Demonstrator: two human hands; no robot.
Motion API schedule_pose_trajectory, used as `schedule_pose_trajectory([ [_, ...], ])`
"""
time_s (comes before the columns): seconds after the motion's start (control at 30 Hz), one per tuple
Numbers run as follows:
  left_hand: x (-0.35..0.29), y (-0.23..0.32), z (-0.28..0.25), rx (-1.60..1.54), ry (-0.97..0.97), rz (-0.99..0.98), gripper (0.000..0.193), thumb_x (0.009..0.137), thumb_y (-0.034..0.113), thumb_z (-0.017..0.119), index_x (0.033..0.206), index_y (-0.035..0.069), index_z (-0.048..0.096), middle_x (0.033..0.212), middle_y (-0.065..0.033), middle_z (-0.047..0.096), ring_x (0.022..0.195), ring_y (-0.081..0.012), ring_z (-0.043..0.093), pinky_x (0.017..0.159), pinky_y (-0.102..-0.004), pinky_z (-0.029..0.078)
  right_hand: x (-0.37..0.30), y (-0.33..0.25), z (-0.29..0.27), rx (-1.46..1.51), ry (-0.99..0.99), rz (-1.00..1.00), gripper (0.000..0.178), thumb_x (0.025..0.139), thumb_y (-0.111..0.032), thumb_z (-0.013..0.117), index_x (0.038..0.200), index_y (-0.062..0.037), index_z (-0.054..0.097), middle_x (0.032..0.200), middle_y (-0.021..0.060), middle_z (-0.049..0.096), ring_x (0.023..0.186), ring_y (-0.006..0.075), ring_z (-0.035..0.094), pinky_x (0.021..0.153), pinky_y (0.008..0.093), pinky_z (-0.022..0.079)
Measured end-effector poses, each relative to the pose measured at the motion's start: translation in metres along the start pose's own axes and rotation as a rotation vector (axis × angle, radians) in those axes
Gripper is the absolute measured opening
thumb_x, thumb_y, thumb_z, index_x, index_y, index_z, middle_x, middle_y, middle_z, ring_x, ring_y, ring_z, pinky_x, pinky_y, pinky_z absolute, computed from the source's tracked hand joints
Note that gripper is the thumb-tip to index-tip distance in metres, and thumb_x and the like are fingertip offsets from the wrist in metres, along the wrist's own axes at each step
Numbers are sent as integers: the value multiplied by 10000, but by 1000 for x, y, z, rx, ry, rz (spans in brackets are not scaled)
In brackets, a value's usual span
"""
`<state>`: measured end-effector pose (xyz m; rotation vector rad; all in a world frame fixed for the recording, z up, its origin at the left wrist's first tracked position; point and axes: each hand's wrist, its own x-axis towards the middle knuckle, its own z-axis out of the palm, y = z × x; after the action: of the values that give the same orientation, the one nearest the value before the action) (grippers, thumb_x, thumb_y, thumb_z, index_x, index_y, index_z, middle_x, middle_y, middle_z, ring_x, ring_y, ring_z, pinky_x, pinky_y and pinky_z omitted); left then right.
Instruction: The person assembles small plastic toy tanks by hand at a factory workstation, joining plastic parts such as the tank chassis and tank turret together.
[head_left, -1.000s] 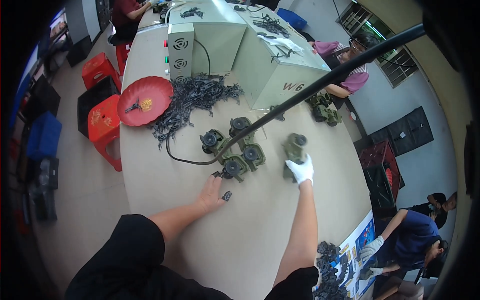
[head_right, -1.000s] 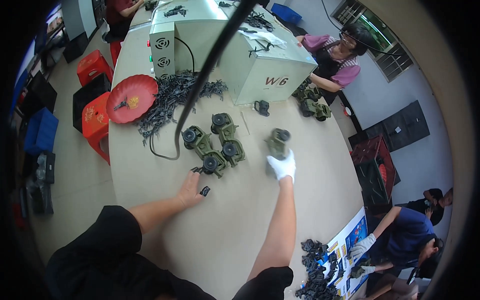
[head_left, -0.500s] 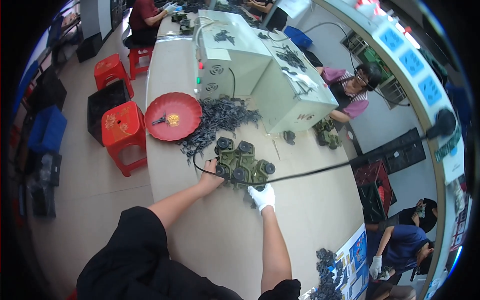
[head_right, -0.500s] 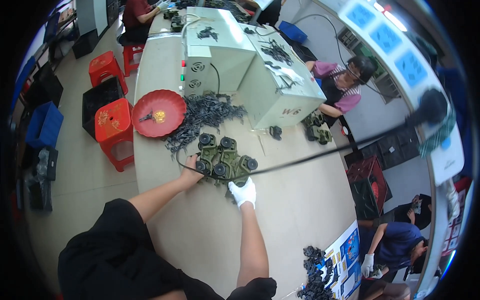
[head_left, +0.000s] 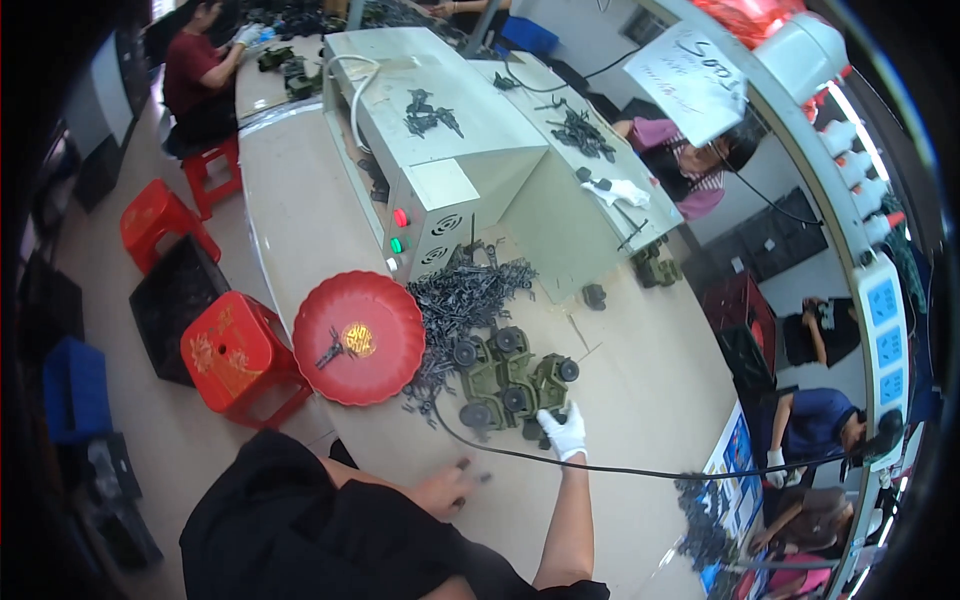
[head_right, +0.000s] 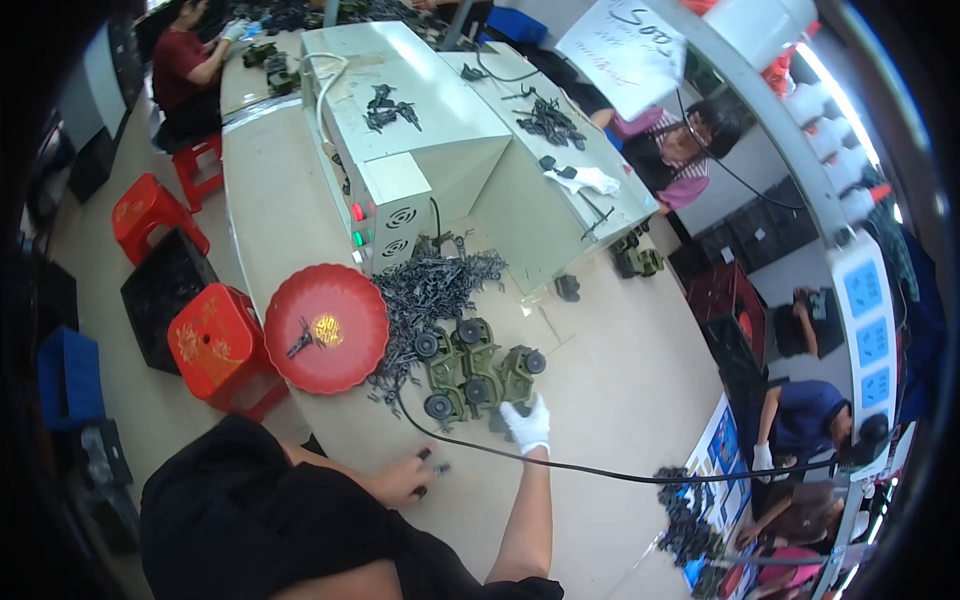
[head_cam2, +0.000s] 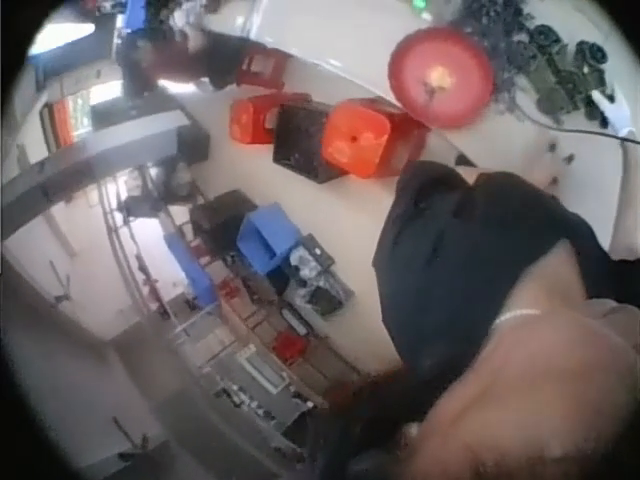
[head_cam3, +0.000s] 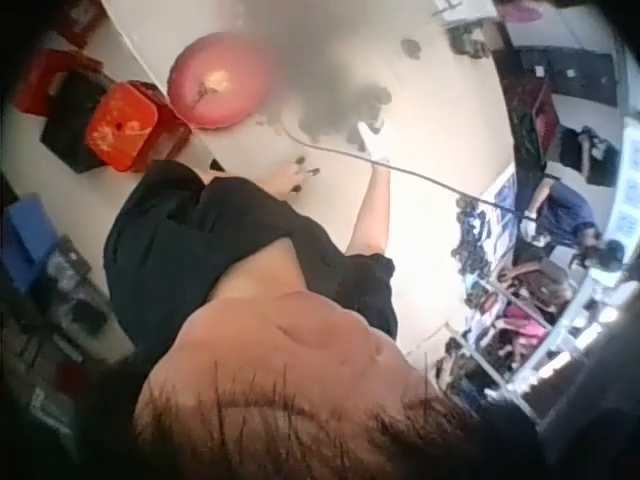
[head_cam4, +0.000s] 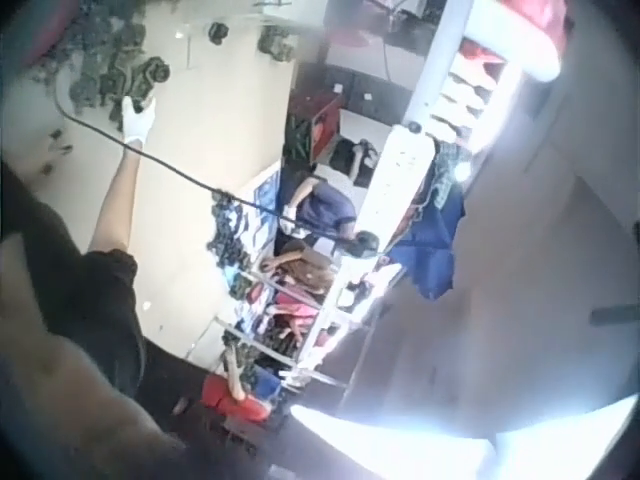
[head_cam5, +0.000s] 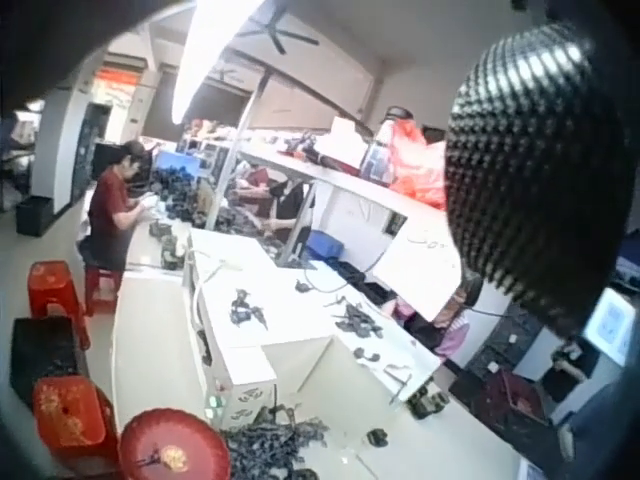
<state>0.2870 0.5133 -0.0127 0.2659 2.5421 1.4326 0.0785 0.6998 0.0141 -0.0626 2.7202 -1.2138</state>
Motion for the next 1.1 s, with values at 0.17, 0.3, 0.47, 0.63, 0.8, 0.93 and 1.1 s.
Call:
schedule_pose_trajectory([
  [0.17, -26, -62, -134, -94, -529, 536, 218, 694, 161, 585, 894, 94, 531, 794, -99, 494, 761, -302, 526, 655, -420, 446, -71, -18, -54, 827, 1049, 208, 267, 842, -83, 524, 1087, 18, 493, 970, 100, 539, 861, 197, 516, 769, 322, 448],
  [0.3, -27, -85, -281, 629, 133, 46, 194, 643, 125, 573, 825, 59, 556, 758, -127, 529, 691, -328, 519, 575, -419, 428, -159, -106, -67, 68, 1538, 122, 200, 863, -58, 478, 1045, 17, 517, 892, 99, 549, 737, 168, 529, 648, 280, 462],
  [0.47, -5, -198, -398, 407, 925, -177, 219, 746, 17, 466, 962, -7, 431, 872, -190, 444, 828, -376, 466, 713, -403, 397, -134, -181, 27, 83, 635, 85, 174, 837, -90, 542, 985, -6, 576, 912, 111, 590, 771, 206, 581, 718, 275, 472],
  [0.63, 4, -259, -403, 762, 510, -195, 321, 687, 77, 510, 1002, 38, 464, 953, -187, 454, 928, -360, 443, 795, -432, 381, -57, -173, 105, -678, 52, 7, 420, 714, -211, 615, 1098, -59, 541, 1069, 146, 570, 944, 313, 550, 848, 355, 439],
  [0.8, -2, -250, -410, 758, 480, -243, 316, 717, 119, 511, 1026, 57, 478, 965, -182, 452, 916, -352, 449, 795, -429, 370, -19, -171, 117, -1104, -212, 281, 546, 617, -309, 673, 1089, -62, 553, 1059, 140, 581, 981, 302, 546, 847, 366, 446],
  [0.93, 11, -261, -408, 714, 452, -163, 314, 742, 132, 499, 1045, 51, 478, 972, -181, 453, 931, -343, 438, 813, -418, 359, -7, -182, 113, -1286, -356, 402, 488, 578, -359, 677, 963, -59, 645, 1049, 128, 596, 1002, 261, 547, 822, 332, 449],
  [1.1, 2, -268, -415, 648, 407, -163, 326, 763, 168, 487, 1061, 38, 467, 977, -181, 453, 962, -331, 425, 833, -403, 338, -26, -185, 118, -1210, -124, 232, 476, 539, -384, 660, 894, -68, 652, 988, 129, 609, 1020, 268, 518, 848, 334, 419],
])
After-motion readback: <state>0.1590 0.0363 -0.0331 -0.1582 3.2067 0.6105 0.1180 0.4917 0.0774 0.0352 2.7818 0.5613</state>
